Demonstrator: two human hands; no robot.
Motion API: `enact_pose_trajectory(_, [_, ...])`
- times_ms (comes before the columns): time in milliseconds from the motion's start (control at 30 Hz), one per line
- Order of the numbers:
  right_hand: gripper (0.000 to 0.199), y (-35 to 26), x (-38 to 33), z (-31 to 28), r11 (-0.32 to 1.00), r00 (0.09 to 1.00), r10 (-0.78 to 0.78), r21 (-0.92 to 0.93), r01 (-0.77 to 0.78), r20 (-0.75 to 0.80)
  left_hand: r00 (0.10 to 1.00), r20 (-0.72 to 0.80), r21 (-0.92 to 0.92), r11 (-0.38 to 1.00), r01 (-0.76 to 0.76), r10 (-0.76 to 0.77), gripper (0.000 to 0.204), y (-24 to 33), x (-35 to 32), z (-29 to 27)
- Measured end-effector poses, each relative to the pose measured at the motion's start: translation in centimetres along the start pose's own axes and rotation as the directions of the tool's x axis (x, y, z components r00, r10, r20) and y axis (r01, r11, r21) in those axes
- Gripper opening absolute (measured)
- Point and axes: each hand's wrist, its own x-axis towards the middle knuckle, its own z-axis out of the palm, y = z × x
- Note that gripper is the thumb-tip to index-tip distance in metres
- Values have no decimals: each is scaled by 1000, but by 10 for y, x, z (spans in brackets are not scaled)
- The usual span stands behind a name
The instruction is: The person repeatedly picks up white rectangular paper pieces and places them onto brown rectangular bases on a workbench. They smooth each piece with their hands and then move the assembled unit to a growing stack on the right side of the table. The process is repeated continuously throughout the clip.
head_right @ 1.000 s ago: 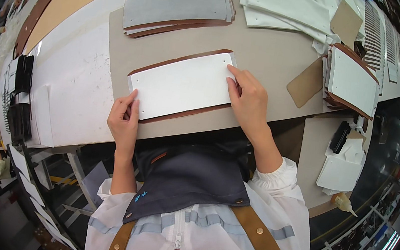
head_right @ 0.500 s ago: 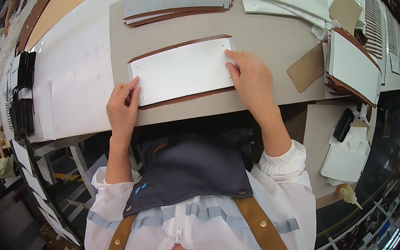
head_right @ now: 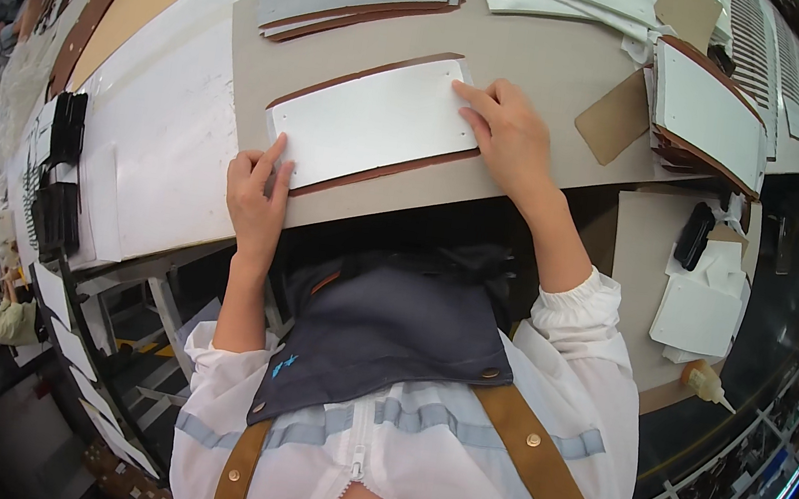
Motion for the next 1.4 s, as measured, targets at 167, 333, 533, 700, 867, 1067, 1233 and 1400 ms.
enact_pose_trajectory(167, [28,3,-2,3,999,1000,-13,-31,12,-28,1000,-9,-6,1000,-17,17,38,-1,0,3])
enact_pose_trajectory(333, [29,3,-1,6,996,998,-43,-84,39,-38,999,-18,-8,999,-34,33,36,-2,0,3])
enact_pose_trajectory(533, [36,7,-4,12,985,992,-96,-150,84,-78,998,-18,-14,998,-55,55,36,-4,0,3])
enact_pose_trajectory(700, [41,-9,-7,12,996,981,-57,-80,42,-184,995,-29,-202,976,86,-93,36,4,-4,-3])
enact_pose_trajectory(867, [46,-57,6,32,961,956,-270,20,274,-116,996,-86,-155,987,-31,17,45,6,8,2])
enact_pose_trajectory(1067, [54,-80,18,87,908,915,-388,-126,400,109,975,121,147,968,-205,188,56,26,28,49])
enact_pose_trajectory(1233, [66,-68,17,76,914,916,-355,-135,382,189,965,234,263,947,-183,121,68,20,27,45])
enact_pose_trajectory(1400, [81,-41,14,44,949,958,-175,-218,226,229,953,283,229,957,-180,111,90,20,24,29])
